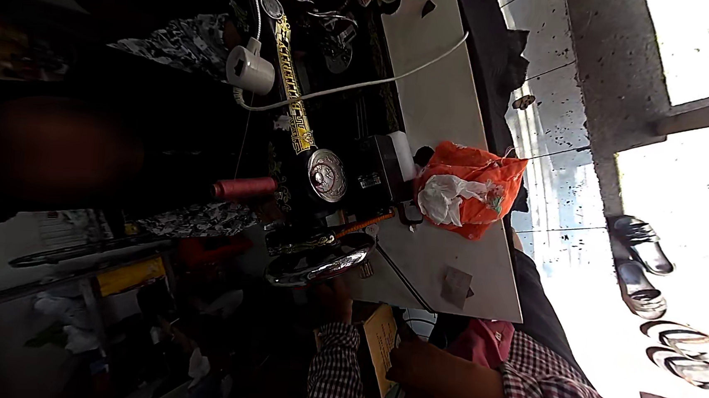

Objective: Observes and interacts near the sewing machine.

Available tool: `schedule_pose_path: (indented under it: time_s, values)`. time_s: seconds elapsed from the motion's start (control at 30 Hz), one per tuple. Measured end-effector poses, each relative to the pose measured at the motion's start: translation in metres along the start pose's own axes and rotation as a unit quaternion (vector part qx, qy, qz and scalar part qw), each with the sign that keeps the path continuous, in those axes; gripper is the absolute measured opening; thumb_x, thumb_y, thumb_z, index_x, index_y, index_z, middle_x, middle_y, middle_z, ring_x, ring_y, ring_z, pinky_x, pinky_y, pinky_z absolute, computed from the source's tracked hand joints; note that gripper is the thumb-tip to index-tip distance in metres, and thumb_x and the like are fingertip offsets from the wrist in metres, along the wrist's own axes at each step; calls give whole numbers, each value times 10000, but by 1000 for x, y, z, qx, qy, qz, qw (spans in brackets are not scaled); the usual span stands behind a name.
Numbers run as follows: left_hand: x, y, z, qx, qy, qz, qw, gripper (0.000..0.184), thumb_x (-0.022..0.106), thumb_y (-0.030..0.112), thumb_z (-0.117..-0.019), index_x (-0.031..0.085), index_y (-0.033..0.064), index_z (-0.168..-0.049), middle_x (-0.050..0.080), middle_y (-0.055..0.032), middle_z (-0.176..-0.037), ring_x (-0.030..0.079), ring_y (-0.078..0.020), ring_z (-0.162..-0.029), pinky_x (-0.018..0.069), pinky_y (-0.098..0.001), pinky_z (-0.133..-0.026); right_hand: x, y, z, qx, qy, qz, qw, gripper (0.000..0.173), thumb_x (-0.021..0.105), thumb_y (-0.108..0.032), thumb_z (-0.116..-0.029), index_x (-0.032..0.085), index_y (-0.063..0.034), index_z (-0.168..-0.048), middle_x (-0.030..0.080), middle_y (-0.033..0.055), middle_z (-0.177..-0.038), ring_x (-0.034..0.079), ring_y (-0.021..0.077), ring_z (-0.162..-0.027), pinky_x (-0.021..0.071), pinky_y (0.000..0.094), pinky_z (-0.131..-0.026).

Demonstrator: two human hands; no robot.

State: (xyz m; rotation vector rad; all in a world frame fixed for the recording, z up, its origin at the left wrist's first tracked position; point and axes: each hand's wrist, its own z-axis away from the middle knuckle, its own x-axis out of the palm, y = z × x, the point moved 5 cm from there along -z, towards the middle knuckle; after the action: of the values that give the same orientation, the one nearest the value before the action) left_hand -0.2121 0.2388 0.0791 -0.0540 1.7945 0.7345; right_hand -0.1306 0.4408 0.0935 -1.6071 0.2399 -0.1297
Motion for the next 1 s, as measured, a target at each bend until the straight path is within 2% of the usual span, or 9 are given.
schedule_pose_path:
  time_s: [0.27, 0.43, 0.53, 0.67, 0.73, 0.8, 0.87, 0.93, 1.0]
  values:
    - [-2, 5, 1, 27, -3, -16, 1000, 412, 568, 96, -977, 533, -225, -1233, 619, -350, -1188, 619, -287, -1137, 463, -337, -1030, -3, 5, -1, 1, 9, -25, 1000, 259, 546, -24, -1020, 654, 88, -1227, 627, 297, -1210, 603, 473, -1171, 493, 583, -955]
    - [3, -31, -1, 78, 16, 18, 997, 426, 570, 232, -970, 610, -163, -1124, 677, -236, -1052, 668, -136, -1018, 493, -232, -950, -6, 4, -4, 5, 2, -27, 1000, 263, 542, -15, -1020, 645, 93, -1238, 620, 304, -1231, 599, 475, -1184, 490, 586, -958]
    - [-2, 3, 2, 45, 4, -14, 999, 382, 556, 105, -962, 573, -224, -1153, 658, -319, -1071, 656, -230, -1025, 497, -316, -961, -9, 2, -5, 15, -16, -33, 999, 278, 523, 1, -1025, 632, 97, -1262, 609, 306, -1258, 585, 475, -1209, 477, 583, -984]
    - [-3, 10, 3, 40, 16, -17, 999, 402, 560, 88, -950, 552, -248, -1170, 635, -357, -1118, 640, -276, -1084, 481, -330, -999, -8, 3, -6, 16, 4, -22, 1000, 268, 522, 10, -1016, 640, 103, -1238, 616, 303, -1250, 594, 469, -1203, 489, 573, -981]
    - [-3, 8, 3, 36, 9, -22, 999, 392, 562, 91, -955, 565, -243, -1161, 638, -359, -1120, 641, -283, -1084, 481, -342, -994, -13, -1, -2, -41, 118, 22, 992, 210, 559, 14, -991, 693, 92, -1131, 673, 275, -1114, 675, 435, -1058, 561, 525, -865]
    - [0, -16, 1, 60, 22, -7, 998, 384, 575, 167, -956, 615, -185, -1105, 670, -277, -1059, 664, -173, -1022, 493, -259, -952, -26, -10, 9, -153, 322, 110, 928, 138, 626, -20, -939, 739, 2, -1016, 708, 161, -928, 722, 298, -841, 602, 376, -704]
    - [3, -30, 1, 85, 17, 15, 996, 375, 581, 170, -974, 615, -173, -1122, 663, -260, -1088, 651, -137, -1052, 472, -221, -978, -53, -23, 28, -203, 450, 159, 855, 163, 581, -70, -995, 714, -41, -1085, 708, 114, -936, 705, 225, -838, 584, 295, -742]
    - [3, -18, 2, 88, 35, 12, 995, 351, 600, 130, -957, 623, -192, -1097, 669, -287, -1060, 666, -171, -1032, 487, -237, -971, -85, -33, 51, -214, 540, 190, 791, 176, 543, -90, -1027, 685, -45, -1121, 702, 116, -941, 682, 219, -836, 564, 287, -776]
    - [-3, 39, 5, -26, 3, -22, 999, 353, 577, 55, -974, 575, -241, -1167, 639, -363, -1148, 651, -267, -1100, 478, -313, -1015, -115, -31, 71, -161, 611, 219, 743, 185, 526, -120, -1040, 649, -82, -1172, 655, 105, -964, 641, 222, -861, 540, 289, -815]
